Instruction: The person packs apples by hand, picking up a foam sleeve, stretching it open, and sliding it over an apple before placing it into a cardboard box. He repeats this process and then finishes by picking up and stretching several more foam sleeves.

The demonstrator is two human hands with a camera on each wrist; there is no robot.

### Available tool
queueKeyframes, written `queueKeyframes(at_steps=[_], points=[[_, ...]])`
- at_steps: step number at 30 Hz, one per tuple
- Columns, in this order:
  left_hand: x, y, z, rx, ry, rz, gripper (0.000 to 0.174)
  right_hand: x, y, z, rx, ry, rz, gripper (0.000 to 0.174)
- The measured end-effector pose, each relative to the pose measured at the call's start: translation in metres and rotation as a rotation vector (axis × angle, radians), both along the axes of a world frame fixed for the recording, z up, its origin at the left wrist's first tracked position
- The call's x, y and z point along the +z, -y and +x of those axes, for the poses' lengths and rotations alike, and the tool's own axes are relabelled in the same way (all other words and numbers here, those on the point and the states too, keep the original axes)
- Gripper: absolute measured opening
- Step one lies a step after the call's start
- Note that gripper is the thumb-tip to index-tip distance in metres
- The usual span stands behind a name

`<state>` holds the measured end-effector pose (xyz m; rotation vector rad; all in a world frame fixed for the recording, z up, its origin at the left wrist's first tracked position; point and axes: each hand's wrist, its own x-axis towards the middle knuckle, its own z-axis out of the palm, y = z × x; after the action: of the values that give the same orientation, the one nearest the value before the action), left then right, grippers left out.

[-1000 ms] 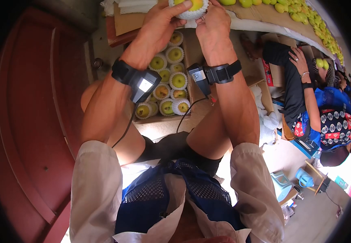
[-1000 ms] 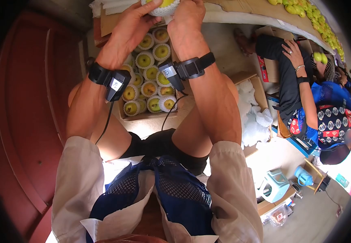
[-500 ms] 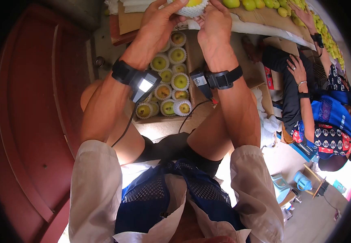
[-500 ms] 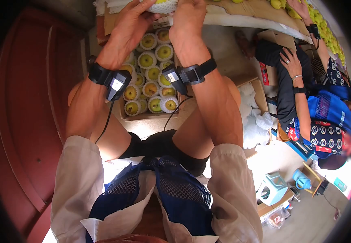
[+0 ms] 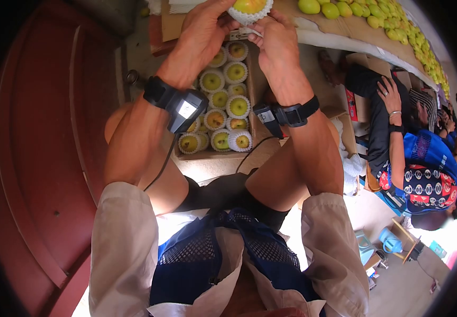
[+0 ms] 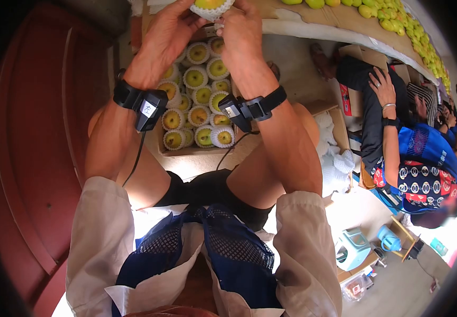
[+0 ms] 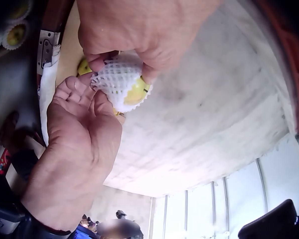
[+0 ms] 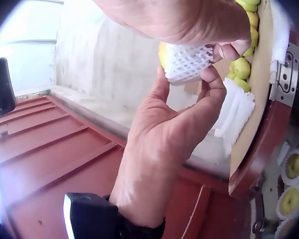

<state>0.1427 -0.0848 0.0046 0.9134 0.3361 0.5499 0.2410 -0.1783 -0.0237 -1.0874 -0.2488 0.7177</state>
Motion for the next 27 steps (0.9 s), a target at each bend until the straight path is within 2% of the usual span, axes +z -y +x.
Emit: queueKeyframes(at_steps=[5,8,11,15,18,19,22,27], points=[[-0.011,-0.015,-0.011,-0.015,-0.023,0.057,0.037,-0.008,0.010,0.013,0.132,0.083,-0.112,0.030],[-0.018,-0.019,-0.021,-0.015,-0.030,0.084,0.036,-0.020,0.015,0.025,0.110,0.228,-0.167,0.043],[-0.014,-0.021,-0.030,-0.025,-0.073,0.137,0.037,-0.009,0.013,0.016,-0.049,0.395,-0.114,0.023],[-0.016,-0.022,-0.041,-0.055,-0.096,0.215,0.036,0.013,0.026,0.005,0.026,0.604,-0.212,0.029],[-0.015,-0.016,-0.049,-0.080,-0.110,0.228,0.032,0.024,0.033,-0.009,0.109,0.565,-0.247,0.032],[-0.017,-0.016,-0.052,-0.082,-0.131,0.243,0.032,0.025,0.034,-0.014,0.168,0.608,-0.164,0.040],[-0.024,-0.019,-0.059,-0.110,-0.167,0.308,0.032,0.021,0.034,-0.014,0.301,0.716,-0.255,0.051],[-0.029,-0.025,-0.066,-0.090,-0.310,0.464,0.034,0.010,0.031,-0.032,0.345,0.756,-0.120,0.069]])
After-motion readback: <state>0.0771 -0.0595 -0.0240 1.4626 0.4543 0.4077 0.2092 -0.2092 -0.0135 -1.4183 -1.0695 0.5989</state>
